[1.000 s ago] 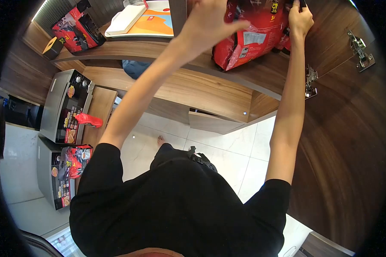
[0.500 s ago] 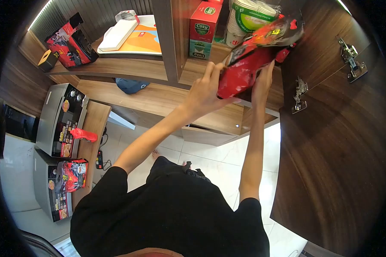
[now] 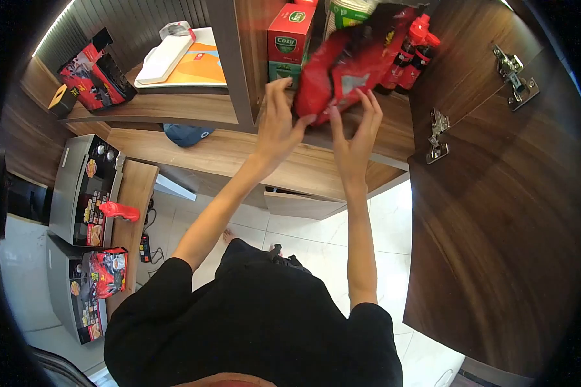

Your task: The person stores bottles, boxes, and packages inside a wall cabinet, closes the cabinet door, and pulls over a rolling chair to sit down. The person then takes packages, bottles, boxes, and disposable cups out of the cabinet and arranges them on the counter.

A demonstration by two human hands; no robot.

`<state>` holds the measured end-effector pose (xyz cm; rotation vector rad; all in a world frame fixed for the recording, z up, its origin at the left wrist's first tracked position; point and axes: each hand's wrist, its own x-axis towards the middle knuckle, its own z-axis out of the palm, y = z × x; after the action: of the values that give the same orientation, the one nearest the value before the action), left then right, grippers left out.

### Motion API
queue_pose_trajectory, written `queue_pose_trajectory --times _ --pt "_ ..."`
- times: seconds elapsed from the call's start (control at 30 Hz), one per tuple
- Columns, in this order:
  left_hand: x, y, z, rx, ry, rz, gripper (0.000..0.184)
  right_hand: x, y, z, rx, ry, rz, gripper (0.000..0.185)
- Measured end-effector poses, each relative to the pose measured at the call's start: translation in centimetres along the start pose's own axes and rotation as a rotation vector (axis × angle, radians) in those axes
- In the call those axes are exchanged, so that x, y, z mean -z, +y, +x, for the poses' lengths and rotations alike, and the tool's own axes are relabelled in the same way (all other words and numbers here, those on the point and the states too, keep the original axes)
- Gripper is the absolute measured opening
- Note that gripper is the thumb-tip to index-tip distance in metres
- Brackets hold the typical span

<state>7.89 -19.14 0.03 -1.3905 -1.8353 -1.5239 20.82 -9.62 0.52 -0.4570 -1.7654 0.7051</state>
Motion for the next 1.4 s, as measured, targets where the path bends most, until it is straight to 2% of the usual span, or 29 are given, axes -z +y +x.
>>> queue_pose_trajectory --times 0.07,0.1,0.2,0.3,0.4,0.6,0.8,0.9,0.97,1.03,1.07,1.1,1.13,1.17,1.2,1.23,1.27,1.33,1.4 --pt "-0.3 -0.7 -0.6 0.034 0.059 -0.006 0.055 0.1 -1.0 0.2 0.088 -0.028 -0.168 0.046" --pt "-0.7 -0.7 -0.8 0.014 0.091 -0.036 0.043 -0.1 -0.8 0.9 0.121 0.014 -0.153 0.034" --pt "-1.3 -0.2 -1.3 0.177 -0.176 -0.262 0.03 -0.2 2.3 2.0 0.022 -0.154 0.052 0.022" --pt "-1.1 0.5 -0.8 0.066 -0.116 -0.091 0.024 -0.8 1.5 2.9 0.103 -0.189 0.059 0.016" --pt "-2.4 -1.8 0.0 -0.002 -0.044 -0.058 0.022 -1.4 1.6 3.5 0.145 -0.199 0.038 0.015" --pt "-2.9 -2.2 0.0 0.065 -0.054 -0.041 0.023 -2.1 3.0 2.3 0.105 -0.148 0.103 0.015" --pt "-1.7 -2.2 -0.3 0.011 -0.097 -0.021 0.025 -1.2 3.3 1.6 -0.083 -0.233 0.207 0.011" --pt "-0.7 -1.4 -3.5 -0.215 0.138 -0.123 0.029 -0.5 3.1 1.0 -0.087 -0.265 0.191 0.011" --pt "1.9 -2.1 -9.7 -0.463 0.078 -0.116 0.037 0.1 2.5 0.2 -0.114 -0.295 0.034 0.011" --pt "5.4 -2.1 -14.6 -0.555 -0.036 -0.104 0.033 0.3 2.2 -1.0 0.04 -0.251 -0.158 0.01" --pt "6.1 -3.7 -17.5 -0.367 -0.108 -0.068 0.035 -0.1 3.0 -2.3 0.079 -0.171 -0.137 0.007" --pt "6.7 -5.7 -21.4 -0.163 -0.168 -0.029 0.038 -0.1 4.0 -3.8 0.004 -0.118 -0.117 0.005" --pt "8.1 -7.0 -25.6 0.059 -0.208 0.018 0.041 -0.1 4.7 -5.5 0.076 -0.066 -0.256 0.006" --pt "10.2 -7.8 -29.0 0.371 -0.317 0.068 0.036 -1.3 4.8 -7.6 -0.027 0.126 -0.042 0.008" --pt "12.7 -8.7 -32.8 0.564 -0.251 0.083 0.035 -2.0 4.6 -9.4 -0.074 0.229 0.161 0.018" --pt "14.8 -9.8 -37.0 0.74 -0.172 0.087 0.035 -1.3 4.8 -11.6 -0.053 0.121 0.016 0.026" --pt "16.7 -10.6 -40.9 0.9 -0.093 0.076 0.036 -2.5 3.4 -13.8 -0.059 0.126 -0.064 0.025" --pt "20.8 -11.9 -47.6 1.195 0.113 0.235 0.048 -5.2 1.6 -18.5 -0.151 -0.098 0.087 0.021" --pt "24.0 -16.3 -58.1 1.174 0.274 0.483 0.049 -8.3 1.5 -23.8 -0.299 -0.427 0.216 0.015"
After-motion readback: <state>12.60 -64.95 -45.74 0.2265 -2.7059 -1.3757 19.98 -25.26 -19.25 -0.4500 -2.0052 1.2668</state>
